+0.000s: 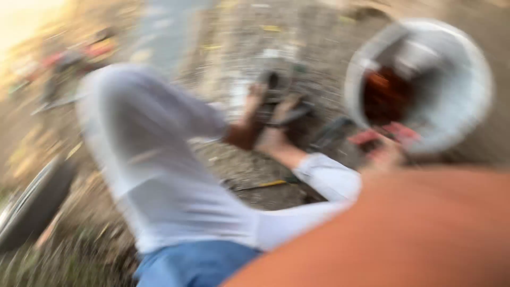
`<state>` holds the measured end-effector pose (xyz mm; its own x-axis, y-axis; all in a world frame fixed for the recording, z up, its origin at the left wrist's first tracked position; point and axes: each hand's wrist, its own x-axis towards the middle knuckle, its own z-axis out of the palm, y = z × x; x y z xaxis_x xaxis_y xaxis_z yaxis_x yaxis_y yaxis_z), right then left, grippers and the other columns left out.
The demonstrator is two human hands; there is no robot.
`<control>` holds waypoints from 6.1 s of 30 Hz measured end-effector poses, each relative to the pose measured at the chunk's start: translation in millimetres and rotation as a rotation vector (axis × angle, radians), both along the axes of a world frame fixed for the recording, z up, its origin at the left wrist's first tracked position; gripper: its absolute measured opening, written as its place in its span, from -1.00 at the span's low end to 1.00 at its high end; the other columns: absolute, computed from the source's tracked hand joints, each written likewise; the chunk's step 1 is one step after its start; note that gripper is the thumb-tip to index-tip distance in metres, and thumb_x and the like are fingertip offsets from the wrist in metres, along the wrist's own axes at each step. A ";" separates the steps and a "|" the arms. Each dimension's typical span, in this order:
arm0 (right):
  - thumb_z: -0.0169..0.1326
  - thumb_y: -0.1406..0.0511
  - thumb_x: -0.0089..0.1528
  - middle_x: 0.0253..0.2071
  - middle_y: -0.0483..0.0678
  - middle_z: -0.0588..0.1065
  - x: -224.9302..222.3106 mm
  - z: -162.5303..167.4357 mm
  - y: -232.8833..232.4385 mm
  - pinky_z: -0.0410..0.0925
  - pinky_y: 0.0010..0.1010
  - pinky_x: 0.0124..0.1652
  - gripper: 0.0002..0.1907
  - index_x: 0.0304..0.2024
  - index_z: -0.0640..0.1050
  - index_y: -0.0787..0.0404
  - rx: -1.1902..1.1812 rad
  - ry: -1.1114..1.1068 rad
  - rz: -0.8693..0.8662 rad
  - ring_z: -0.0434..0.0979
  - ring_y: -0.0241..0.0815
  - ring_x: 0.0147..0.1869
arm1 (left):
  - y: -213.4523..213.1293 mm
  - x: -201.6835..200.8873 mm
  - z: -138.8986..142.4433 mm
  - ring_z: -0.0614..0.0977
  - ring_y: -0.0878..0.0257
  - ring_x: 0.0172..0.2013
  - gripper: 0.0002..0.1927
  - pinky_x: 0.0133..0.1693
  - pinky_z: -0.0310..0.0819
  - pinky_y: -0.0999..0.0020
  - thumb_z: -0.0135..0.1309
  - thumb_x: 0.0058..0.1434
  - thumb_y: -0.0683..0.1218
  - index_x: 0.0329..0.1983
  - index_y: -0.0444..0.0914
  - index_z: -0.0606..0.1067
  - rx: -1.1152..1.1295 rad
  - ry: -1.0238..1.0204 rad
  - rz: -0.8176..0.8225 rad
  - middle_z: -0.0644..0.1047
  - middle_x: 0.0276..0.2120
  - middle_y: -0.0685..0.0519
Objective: The person sits on the ground in an outdoor repair yard and works on a rusty metal automotive component, holding it against a stone block and striking it with a hammer. They reposition the part, use pliers on it, and handle other metal pieces from the ground while working.
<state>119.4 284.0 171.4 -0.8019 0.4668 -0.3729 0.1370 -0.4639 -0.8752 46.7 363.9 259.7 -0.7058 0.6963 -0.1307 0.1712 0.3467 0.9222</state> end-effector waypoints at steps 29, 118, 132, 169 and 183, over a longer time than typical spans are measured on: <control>0.01 0.12 0.17 -0.14 0.28 0.60 25.4 -65.3 -16.7 0.46 0.03 0.00 -0.57 -0.23 0.66 0.35 0.909 -0.542 0.717 0.62 0.26 -0.01 | -338.2 -24.7 -234.1 0.55 -0.17 0.24 -0.03 0.22 0.47 0.01 0.32 -0.32 -0.02 0.33 -0.17 0.46 -0.491 0.713 0.229 0.51 0.26 -0.23; 0.15 0.09 0.33 -0.38 -0.15 0.62 34.2 2.3 16.3 0.45 -0.55 -0.49 -0.74 -0.23 0.59 0.12 0.892 0.138 0.306 0.60 -0.36 -0.42 | -419.3 17.7 -79.0 0.69 -0.07 0.04 -0.41 0.06 0.60 0.05 0.23 0.24 0.06 0.34 -0.14 0.47 -0.944 0.135 -0.156 0.64 0.06 -0.16; 0.30 0.09 0.26 -0.33 -0.04 0.63 259.7 -47.1 199.7 0.43 -0.53 -0.50 -0.56 -0.02 0.35 0.05 0.213 -0.383 -0.738 0.54 -0.35 -0.48 | -506.2 54.5 -135.0 0.71 0.00 0.00 -0.45 0.01 0.60 0.11 0.21 0.22 0.02 0.29 -0.15 0.50 -0.921 0.001 -0.146 0.67 0.00 -0.09; 0.05 0.40 0.13 0.31 0.30 0.19 224.4 -124.6 52.1 0.19 0.13 0.20 -0.35 0.31 0.32 0.32 1.386 -0.746 0.443 0.20 0.35 0.32 | -383.6 34.8 -146.2 0.68 -0.07 0.04 -0.51 0.08 0.58 0.05 0.19 0.28 0.01 0.26 -0.17 0.48 -0.744 0.012 -0.153 0.64 0.03 -0.14; 0.09 0.12 0.34 0.09 0.17 0.49 203.3 -119.4 57.7 0.42 -0.07 0.14 -0.53 0.19 0.46 0.25 0.861 -0.954 0.126 0.52 0.05 0.12 | -399.6 30.4 -144.0 0.71 0.07 0.07 -0.45 0.14 0.60 0.13 0.23 0.25 -0.02 0.32 -0.10 0.45 -0.739 0.006 -0.119 0.63 0.11 0.00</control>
